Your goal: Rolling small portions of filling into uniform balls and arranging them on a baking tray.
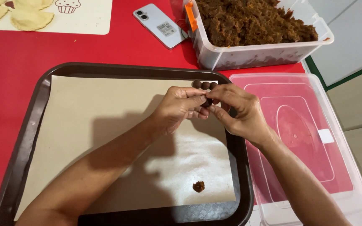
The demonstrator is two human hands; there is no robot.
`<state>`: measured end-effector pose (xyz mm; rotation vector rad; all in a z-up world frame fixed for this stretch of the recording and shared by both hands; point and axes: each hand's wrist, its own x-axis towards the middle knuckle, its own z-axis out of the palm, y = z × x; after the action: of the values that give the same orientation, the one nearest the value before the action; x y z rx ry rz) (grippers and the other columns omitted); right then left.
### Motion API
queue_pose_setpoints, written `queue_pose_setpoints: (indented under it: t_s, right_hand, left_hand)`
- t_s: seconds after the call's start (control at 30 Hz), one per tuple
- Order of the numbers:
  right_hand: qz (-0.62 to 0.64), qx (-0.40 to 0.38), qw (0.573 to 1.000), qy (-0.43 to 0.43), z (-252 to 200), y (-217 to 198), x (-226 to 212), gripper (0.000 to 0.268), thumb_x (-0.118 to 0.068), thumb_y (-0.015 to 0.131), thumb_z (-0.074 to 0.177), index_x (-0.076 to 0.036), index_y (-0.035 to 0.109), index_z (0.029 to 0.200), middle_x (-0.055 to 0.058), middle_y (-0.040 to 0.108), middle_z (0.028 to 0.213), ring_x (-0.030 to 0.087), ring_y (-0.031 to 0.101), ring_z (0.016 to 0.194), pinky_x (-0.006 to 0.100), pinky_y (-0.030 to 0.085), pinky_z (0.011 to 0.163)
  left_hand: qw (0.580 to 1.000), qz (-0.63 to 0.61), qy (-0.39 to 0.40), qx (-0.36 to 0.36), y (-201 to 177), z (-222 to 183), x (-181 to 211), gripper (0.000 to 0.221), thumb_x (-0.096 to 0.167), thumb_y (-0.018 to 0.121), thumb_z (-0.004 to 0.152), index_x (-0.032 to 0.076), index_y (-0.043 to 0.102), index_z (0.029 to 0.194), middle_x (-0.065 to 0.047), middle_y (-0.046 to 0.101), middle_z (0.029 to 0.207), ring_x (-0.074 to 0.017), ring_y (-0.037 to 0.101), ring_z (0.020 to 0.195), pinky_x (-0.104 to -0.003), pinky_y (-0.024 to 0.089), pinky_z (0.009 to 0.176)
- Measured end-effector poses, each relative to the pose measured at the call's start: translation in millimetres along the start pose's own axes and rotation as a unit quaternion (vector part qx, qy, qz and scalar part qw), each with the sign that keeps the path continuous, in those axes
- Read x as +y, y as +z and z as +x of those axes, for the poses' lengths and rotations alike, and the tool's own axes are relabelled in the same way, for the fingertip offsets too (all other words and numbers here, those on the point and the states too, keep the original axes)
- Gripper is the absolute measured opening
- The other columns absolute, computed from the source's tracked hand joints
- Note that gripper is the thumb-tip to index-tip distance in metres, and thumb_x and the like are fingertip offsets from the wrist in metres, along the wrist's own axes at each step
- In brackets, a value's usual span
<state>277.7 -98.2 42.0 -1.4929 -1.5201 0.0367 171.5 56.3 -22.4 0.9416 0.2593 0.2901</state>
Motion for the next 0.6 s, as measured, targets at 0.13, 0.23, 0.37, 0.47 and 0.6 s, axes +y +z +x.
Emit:
queue_pose_setpoints:
  t_s: [0.13, 0.23, 0.37, 0.47, 0.6]
  right_hand:
    - [-0.014, 0.007, 1.0, -0.005, -3, 1, 4, 0.022, -0.001, 0.079, 0.088, -0.002, 0.077, 0.11, 0.016, 0.073, 0.102, 0.021, 0.067, 0.07, 0.032, 0.054, 0.061]
    - [-0.022, 0.005, 1.0, -0.004, -4, 0, 5, 0.019, -0.001, 0.079, 0.088, -0.002, 0.078, 0.107, 0.016, 0.074, 0.101, 0.024, 0.071, 0.073, 0.032, 0.055, 0.062]
    - [-0.017, 0.013, 1.0, -0.006, -4, 2, -2, 0.014, 0.003, 0.075, 0.089, -0.001, 0.078, 0.102, 0.016, 0.073, 0.095, 0.026, 0.069, 0.07, 0.034, 0.055, 0.062]
    - [-0.002, 0.009, 1.0, -0.007, -6, 4, -1, 0.012, 0.004, 0.074, 0.089, 0.0, 0.077, 0.1, 0.017, 0.073, 0.093, 0.027, 0.069, 0.071, 0.035, 0.055, 0.063]
    - [-0.003, -0.002, 1.0, -0.011, -9, 2, -2, 0.019, 0.003, 0.075, 0.088, 0.001, 0.076, 0.106, 0.018, 0.073, 0.099, 0.026, 0.07, 0.076, 0.037, 0.055, 0.065]
  left_hand:
    - [0.999, -0.015, -0.023, -0.02, 0, 1, -2, 0.032, 0.006, 0.069, 0.096, -0.016, 0.066, 0.119, -0.032, 0.072, 0.099, -0.027, 0.075, 0.072, -0.042, 0.069, 0.068]
    - [0.999, -0.007, -0.027, -0.033, 2, -2, 0, 0.034, 0.008, 0.071, 0.095, -0.016, 0.066, 0.119, -0.031, 0.072, 0.1, -0.0259, 0.075, 0.072, -0.041, 0.068, 0.068]
    - [0.998, 0.01, -0.025, -0.051, 2, -6, 1, 0.035, 0.008, 0.073, 0.094, -0.017, 0.066, 0.118, -0.03, 0.071, 0.1, -0.0253, 0.075, 0.074, -0.041, 0.068, 0.07]
    - [0.998, 0.007, -0.038, -0.056, -2, -4, -2, 0.033, 0.009, 0.072, 0.095, -0.016, 0.067, 0.116, -0.03, 0.071, 0.1, -0.0258, 0.074, 0.074, -0.043, 0.068, 0.07]
    - [0.997, -0.017, -0.057, -0.056, -3, -3, 0, 0.032, 0.01, 0.069, 0.096, -0.016, 0.067, 0.115, -0.031, 0.07, 0.101, -0.0262, 0.075, 0.074, -0.044, 0.068, 0.07]
